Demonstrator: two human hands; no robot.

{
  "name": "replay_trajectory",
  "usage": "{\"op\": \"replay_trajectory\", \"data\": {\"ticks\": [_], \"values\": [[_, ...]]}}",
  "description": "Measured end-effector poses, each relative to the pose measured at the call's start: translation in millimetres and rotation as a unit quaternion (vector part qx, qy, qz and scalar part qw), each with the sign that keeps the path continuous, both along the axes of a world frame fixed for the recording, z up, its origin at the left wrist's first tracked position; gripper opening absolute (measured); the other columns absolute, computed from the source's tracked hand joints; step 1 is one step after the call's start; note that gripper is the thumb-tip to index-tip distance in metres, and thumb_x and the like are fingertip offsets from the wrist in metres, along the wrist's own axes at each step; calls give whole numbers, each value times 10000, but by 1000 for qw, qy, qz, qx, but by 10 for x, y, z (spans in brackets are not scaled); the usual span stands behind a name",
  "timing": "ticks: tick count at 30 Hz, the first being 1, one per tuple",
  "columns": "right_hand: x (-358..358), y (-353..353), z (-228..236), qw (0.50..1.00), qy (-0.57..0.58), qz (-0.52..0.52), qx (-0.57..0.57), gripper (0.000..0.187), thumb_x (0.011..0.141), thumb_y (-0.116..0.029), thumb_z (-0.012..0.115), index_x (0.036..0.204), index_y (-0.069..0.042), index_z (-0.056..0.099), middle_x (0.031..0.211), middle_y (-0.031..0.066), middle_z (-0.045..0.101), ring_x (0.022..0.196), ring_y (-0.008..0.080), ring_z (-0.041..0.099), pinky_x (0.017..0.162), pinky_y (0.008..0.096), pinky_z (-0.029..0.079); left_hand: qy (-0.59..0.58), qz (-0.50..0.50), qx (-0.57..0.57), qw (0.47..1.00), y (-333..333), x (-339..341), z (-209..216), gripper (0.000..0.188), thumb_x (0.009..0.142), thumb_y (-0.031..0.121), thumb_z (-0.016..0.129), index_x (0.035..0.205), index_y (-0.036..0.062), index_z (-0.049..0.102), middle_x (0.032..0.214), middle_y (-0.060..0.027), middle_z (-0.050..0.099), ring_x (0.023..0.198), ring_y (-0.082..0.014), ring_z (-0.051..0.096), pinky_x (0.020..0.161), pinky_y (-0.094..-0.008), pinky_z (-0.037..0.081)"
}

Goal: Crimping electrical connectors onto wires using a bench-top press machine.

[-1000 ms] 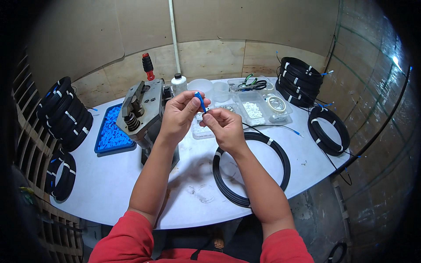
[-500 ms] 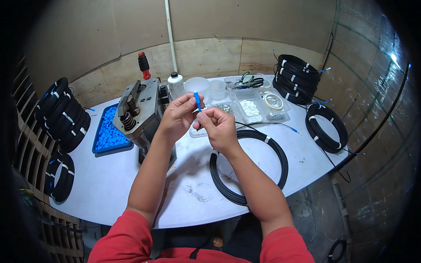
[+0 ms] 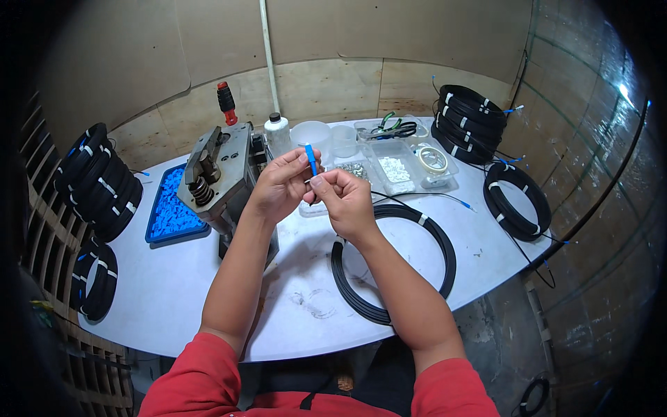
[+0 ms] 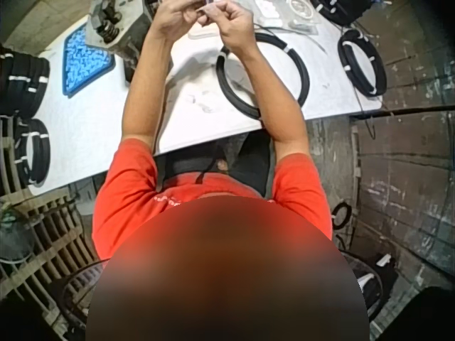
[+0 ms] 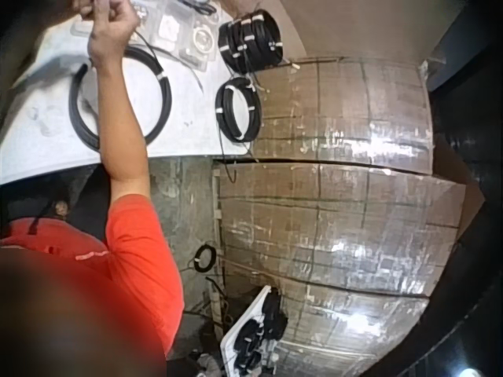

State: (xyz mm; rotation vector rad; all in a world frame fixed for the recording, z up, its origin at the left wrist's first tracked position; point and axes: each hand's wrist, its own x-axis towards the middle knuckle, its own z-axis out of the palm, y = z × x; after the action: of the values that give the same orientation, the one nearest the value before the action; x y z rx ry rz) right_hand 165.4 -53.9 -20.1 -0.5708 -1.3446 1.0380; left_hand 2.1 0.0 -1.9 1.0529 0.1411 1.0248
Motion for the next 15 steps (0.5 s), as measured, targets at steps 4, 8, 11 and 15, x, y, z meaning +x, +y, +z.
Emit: {"op": "replay_trajectory", "data": {"ticks": [4, 8, 11, 15], "values": [[-15, 8, -20, 1000, 3, 1, 0, 184, 1027, -163, 656, 1000, 17, 685, 879, 88, 743, 788, 107, 692, 738, 258, 561, -1, 20, 4, 1000, -14, 7, 14, 228, 1048, 190, 600, 1190, 27, 672, 1031, -35, 691, 953, -150, 643, 867, -355, 506], [-11, 2, -12, 1000, -1, -5, -6, 186, 1030, -171, 655, 1005, 11, 684, 881, 84, 743, 790, 107, 690, 741, 257, 557, 3, 12, 4, 1000, -16, 2, 21, 228, 1049, 194, 599, 1187, 27, 671, 1022, -31, 686, 949, -150, 637, 858, -353, 506], [-8, 3, -7, 1000, 1, -4, -4, 189, 1030, -175, 655, 1005, 10, 684, 883, 82, 742, 787, 106, 688, 732, 253, 553, 10, 7, 4, 1000, -18, -6, 30, 229, 1050, 194, 599, 1188, 26, 670, 1020, -31, 684, 949, -150, 635, 854, -355, 505], [-11, 1, -8, 1000, 3, -1, -1, 190, 1029, -177, 658, 1006, 9, 684, 888, 80, 742, 788, 105, 689, 726, 253, 551, 10, 25, 12, 1000, -23, -14, 44, 233, 1050, 196, 599, 1189, 23, 668, 1025, -29, 684, 949, -144, 634, 853, -356, 507]]}}
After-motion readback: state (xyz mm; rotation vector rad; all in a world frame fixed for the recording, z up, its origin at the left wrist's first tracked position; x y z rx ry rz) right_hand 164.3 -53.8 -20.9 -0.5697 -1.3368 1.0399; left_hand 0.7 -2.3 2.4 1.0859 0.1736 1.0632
